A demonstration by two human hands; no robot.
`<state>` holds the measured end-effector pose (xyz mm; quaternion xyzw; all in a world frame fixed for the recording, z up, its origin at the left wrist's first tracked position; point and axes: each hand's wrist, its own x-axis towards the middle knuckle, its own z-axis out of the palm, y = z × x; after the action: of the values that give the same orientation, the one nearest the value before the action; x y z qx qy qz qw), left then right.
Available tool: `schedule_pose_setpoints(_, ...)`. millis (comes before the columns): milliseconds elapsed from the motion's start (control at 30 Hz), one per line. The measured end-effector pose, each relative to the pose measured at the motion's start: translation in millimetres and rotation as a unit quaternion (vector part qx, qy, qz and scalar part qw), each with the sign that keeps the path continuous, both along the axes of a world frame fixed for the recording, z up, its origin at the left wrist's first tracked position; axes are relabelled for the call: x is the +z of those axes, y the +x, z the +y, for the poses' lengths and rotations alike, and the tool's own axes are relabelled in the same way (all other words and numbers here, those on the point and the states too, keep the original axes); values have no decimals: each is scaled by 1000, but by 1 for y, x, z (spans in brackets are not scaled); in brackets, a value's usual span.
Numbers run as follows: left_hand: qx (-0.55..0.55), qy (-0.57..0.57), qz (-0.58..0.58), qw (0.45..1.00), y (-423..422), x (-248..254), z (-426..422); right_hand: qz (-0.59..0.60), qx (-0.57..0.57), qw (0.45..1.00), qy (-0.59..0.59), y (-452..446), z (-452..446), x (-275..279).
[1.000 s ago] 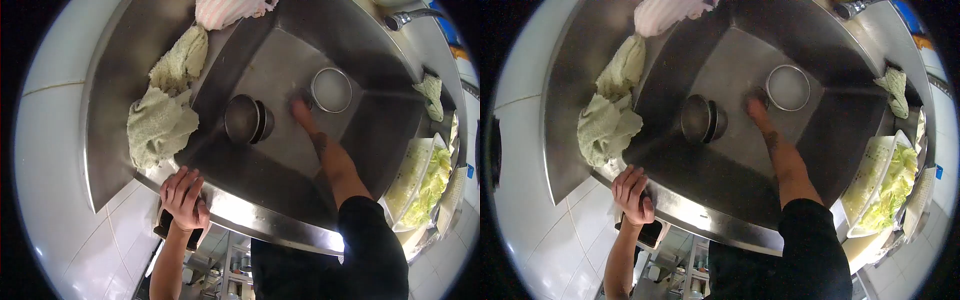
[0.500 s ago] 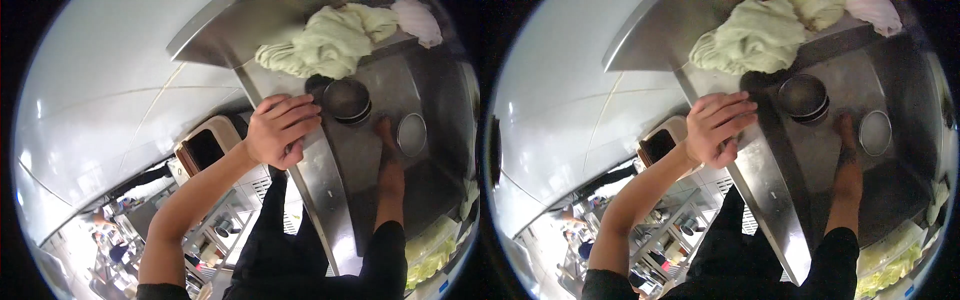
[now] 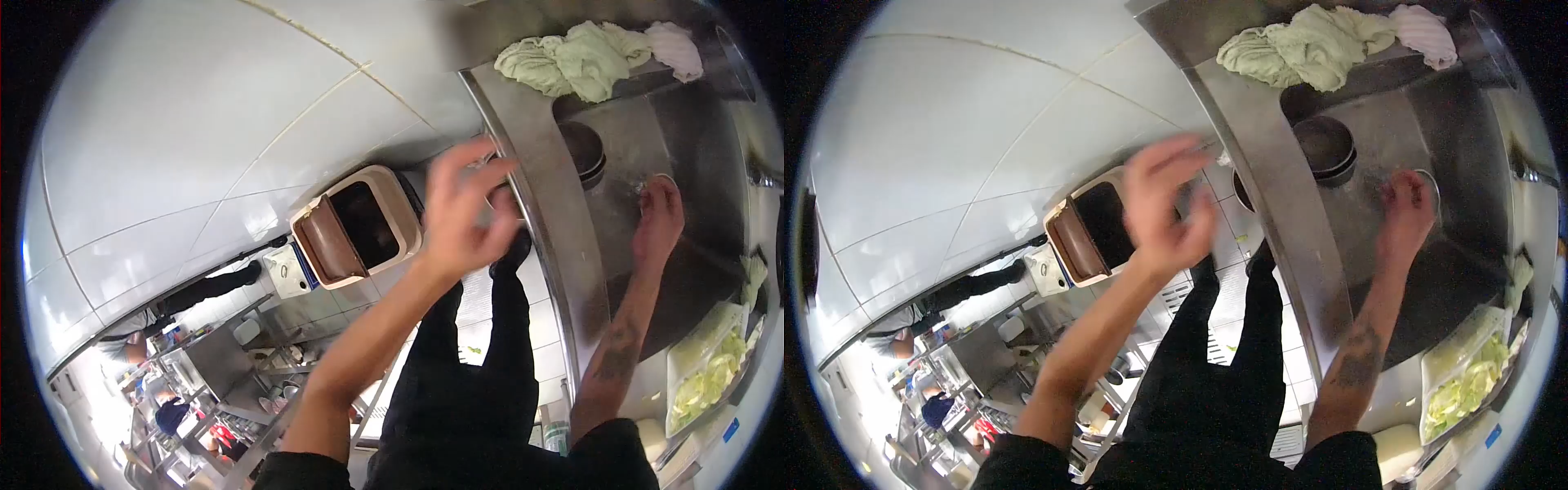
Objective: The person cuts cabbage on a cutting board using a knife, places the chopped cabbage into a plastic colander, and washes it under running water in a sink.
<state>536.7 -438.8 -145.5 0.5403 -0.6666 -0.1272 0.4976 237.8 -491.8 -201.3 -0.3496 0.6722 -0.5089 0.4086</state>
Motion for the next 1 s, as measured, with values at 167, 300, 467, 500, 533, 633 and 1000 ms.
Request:
schedule_pose_setpoints(167, 176, 98, 122, 972, 76, 32, 127, -118, 105, 980, -124, 213, 111, 17)
schedule_pose_setpoints(300, 151, 194, 83, 966, 111, 34, 185, 154, 313, 934, -78, 379, 173, -63)
schedule_pose_setpoints(467, 125, 228, 40, 965, 115, 30, 200, 85, 265, 946, -168, 283, 110, 11)
schedule_pose_setpoints(500, 122, 228, 41, 965, 109, 31, 200, 41, 235, 958, -157, 241, 94, 31)
schedule_pose_setpoints(533, 98, 258, 75, 958, 101, 33, 197, 6, 247, 966, -78, 191, 75, 61)
schedule_pose_setpoints(633, 66, 293, 99, 949, 69, 31, 184, 121, -12, 992, -44, 52, 21, 29)
schedule_pose_setpoints(1000, 35, 392, 62, 917, -15, 15, 124, -73, -289, 926, 231, -226, 25, -328)
